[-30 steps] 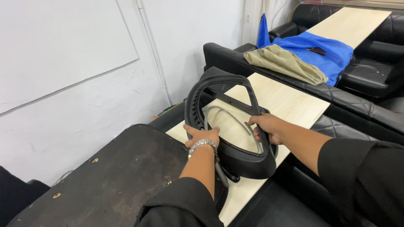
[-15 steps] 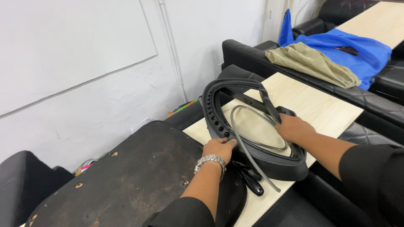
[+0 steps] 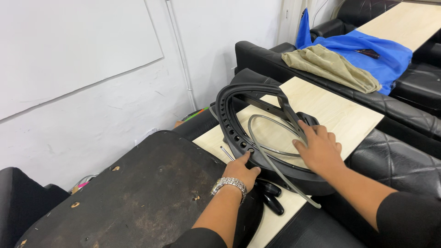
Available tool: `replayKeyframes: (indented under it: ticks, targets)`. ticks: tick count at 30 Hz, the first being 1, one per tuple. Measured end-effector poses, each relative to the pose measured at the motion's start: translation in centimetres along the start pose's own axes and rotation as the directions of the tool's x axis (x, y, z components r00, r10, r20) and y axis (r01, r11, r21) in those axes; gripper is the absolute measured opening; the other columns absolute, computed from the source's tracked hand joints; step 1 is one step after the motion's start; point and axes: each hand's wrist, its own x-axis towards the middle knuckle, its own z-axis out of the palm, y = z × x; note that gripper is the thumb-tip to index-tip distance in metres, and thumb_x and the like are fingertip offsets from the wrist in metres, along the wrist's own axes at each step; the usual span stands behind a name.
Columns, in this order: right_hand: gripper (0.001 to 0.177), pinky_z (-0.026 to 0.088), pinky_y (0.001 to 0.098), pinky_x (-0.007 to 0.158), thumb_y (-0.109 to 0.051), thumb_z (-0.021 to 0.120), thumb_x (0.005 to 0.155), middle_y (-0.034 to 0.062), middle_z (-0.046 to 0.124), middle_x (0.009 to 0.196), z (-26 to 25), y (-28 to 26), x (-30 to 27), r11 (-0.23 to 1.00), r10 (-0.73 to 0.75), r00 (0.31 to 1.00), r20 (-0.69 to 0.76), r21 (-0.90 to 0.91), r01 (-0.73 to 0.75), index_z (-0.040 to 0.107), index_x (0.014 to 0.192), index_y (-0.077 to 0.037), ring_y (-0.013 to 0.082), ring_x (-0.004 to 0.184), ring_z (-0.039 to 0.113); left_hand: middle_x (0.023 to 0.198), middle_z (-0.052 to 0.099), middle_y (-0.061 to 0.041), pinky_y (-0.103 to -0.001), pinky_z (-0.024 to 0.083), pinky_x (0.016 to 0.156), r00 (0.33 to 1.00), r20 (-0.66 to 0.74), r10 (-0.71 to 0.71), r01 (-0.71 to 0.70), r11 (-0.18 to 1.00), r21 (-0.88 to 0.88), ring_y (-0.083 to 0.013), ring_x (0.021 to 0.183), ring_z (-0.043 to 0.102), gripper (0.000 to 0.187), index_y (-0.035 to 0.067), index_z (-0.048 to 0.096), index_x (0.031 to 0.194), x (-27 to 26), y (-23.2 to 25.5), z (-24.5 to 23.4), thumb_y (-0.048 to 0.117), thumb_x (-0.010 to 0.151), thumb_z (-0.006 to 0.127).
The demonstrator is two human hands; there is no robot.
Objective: The person uses a screwdriver to unscrew fasteners from an office chair seat and removes the black plastic seat mounting frame from the seat cushion. They then separate the frame parts, set the screwdriver down, and arrange the disassembled chair components, including the base, seat plate, and cushion, on the table.
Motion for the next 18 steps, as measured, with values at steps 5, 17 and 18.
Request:
replayKeyframes:
  ticks: [5,17,18]
  targets:
    - [0.046,0.029,0.0497,0.104,-0.030,0.062,0.089,0.0104,0.053,0.132,-1.1,-4.1,-7.0,0.905,-0.412,0.910,-0.046,0.093,0.414,0.063,0.135,-0.027,0.0306,0.128,0.045,0.148,0.047,-0.016,-0.039,0.044,0.112,0.989,-0.088,-0.116,0.114,0.993,-0.036,-0.0316,0.133,0.054,0.067,0.024,0.046,0.150,-1.0,-1.4,0.1,0.026,0.088,0.069]
    - [0.031,0.022,0.0577,0.107,-0.011,0.064,0.078,0.0062,0.065,0.119,-2.4,-5.4,-15.0,0.661,-0.737,0.666,-0.116,0.080,0.746,0.076,0.107,-0.014,0.0303,0.130,0.046,0.149,0.048,-0.007,-0.040,0.038,0.113,0.993,-0.064,-0.094,0.101,0.987,0.121,-0.0280,0.140,0.042,0.042,0.018,0.069,0.129,-13.1,-7.0,-2.7,0.029,0.089,0.070]
    - [0.029,0.025,0.0551,0.108,-0.010,0.064,0.078,0.0052,0.065,0.115,-2.6,-4.7,-15.7,0.636,-0.756,0.641,-0.133,0.080,0.767,0.076,0.104,-0.015,0.0278,0.128,0.048,0.153,0.043,-0.005,-0.042,0.035,0.114,0.996,-0.034,-0.080,0.084,0.983,0.165,-0.0282,0.144,0.036,0.043,0.018,0.069,0.130,-14.2,-6.9,-2.7,0.028,0.089,0.072]
